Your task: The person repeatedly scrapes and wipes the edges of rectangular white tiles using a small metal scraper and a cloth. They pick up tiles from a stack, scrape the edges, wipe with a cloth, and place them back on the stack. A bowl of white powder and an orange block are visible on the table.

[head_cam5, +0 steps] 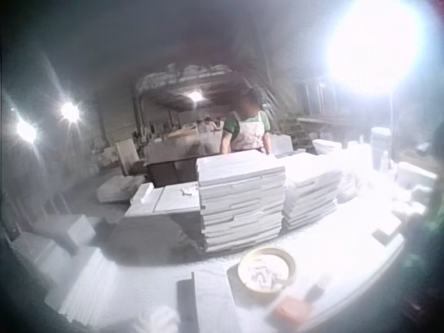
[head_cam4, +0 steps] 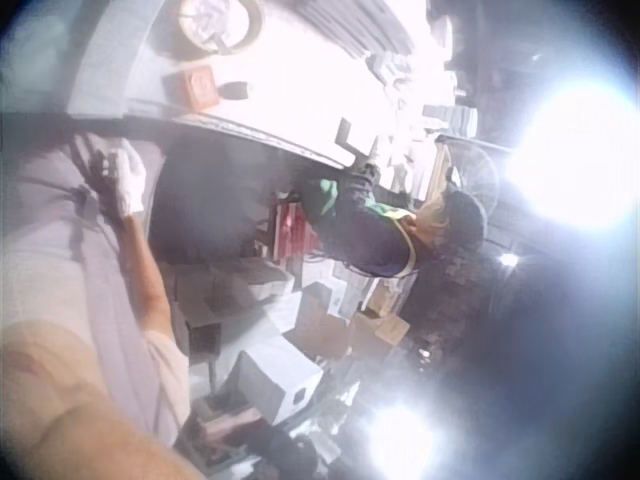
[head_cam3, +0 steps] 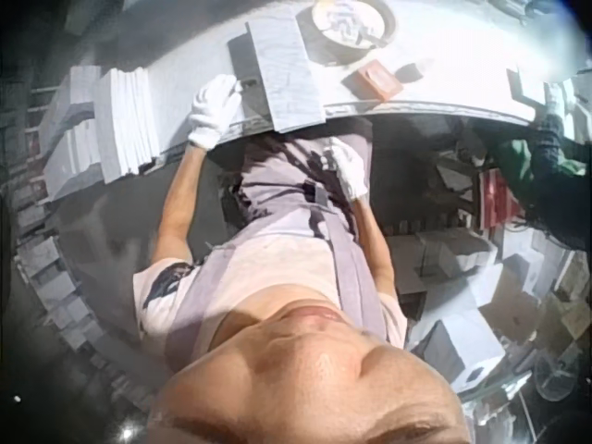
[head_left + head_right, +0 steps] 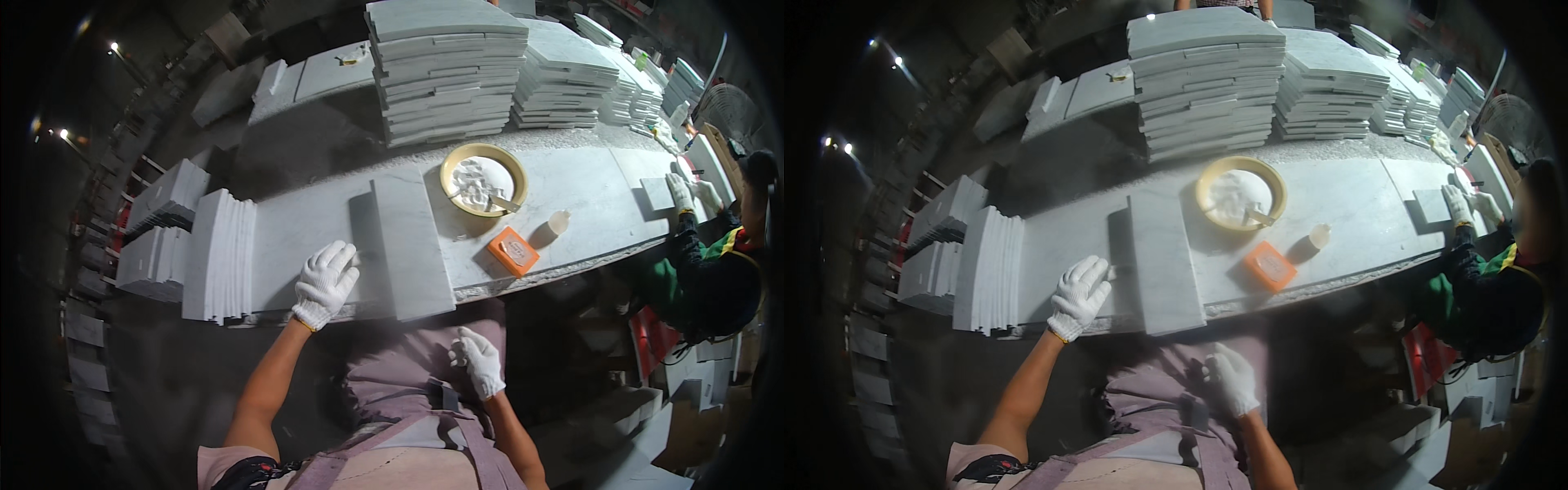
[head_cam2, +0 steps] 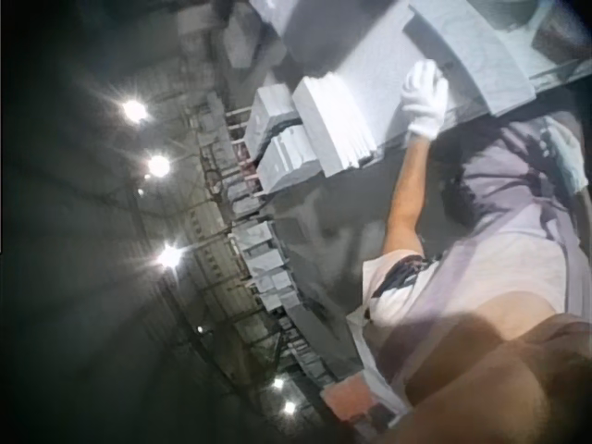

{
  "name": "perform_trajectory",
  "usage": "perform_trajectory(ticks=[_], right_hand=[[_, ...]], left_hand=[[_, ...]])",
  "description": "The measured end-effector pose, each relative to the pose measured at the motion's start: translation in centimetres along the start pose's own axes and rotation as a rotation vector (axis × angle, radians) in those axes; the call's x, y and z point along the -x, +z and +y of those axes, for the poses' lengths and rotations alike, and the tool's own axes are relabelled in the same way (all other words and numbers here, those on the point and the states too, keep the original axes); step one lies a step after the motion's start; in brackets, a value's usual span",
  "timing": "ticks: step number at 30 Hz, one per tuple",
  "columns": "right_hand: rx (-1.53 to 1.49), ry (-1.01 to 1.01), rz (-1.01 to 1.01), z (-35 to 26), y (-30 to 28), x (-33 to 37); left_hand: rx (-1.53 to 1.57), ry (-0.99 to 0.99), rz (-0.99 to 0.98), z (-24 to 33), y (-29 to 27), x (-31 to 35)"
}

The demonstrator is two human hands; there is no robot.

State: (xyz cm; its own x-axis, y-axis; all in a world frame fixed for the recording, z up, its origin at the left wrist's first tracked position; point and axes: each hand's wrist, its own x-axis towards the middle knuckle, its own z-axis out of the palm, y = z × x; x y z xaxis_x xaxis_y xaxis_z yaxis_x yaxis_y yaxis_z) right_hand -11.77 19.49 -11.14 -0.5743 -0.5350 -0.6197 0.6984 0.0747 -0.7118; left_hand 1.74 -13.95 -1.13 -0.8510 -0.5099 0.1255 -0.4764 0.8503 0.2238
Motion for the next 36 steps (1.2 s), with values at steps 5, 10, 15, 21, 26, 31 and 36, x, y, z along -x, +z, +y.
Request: perform_trajectory(ticks=[5, 10, 15, 21, 26, 31, 36], right_hand=[[0.037, 0.072, 0.009, 0.7, -3.8, 3.0], [0.393, -0.164, -0.105, 2.1, -5.8, 2.5], [0.342, 0.119, 0.030, 1.3, -3.4, 0.6], [0.310, 0.176, 0.087, -1.6, -0.6, 0.8], [0.345, 0.172, 0.103, -1.8, -0.6, 0.1], [0.779, -0.083, -0.082, -1.8, -1.4, -0.5], [0.390, 0.159, 0.074, -2.3, -1.2, -0.2]], left_hand=[[0.042, -0.047, 0.142, 1.3, 5.0, 2.6], [0.010, -0.202, 0.233, 0.3, 7.1, 4.1], [-0.067, -0.221, 0.295, 0.9, 6.9, 2.0], [-0.149, 0.007, 0.327, -1.2, 8.2, -1.8], [-0.189, -0.126, 0.205, -4.4, 7.1, -6.0], [-0.230, -0.311, 0.153, -5.3, 3.7, -11.4], [-0.068, 0.334, -0.785, -3.0, 0.7, -5.6]])
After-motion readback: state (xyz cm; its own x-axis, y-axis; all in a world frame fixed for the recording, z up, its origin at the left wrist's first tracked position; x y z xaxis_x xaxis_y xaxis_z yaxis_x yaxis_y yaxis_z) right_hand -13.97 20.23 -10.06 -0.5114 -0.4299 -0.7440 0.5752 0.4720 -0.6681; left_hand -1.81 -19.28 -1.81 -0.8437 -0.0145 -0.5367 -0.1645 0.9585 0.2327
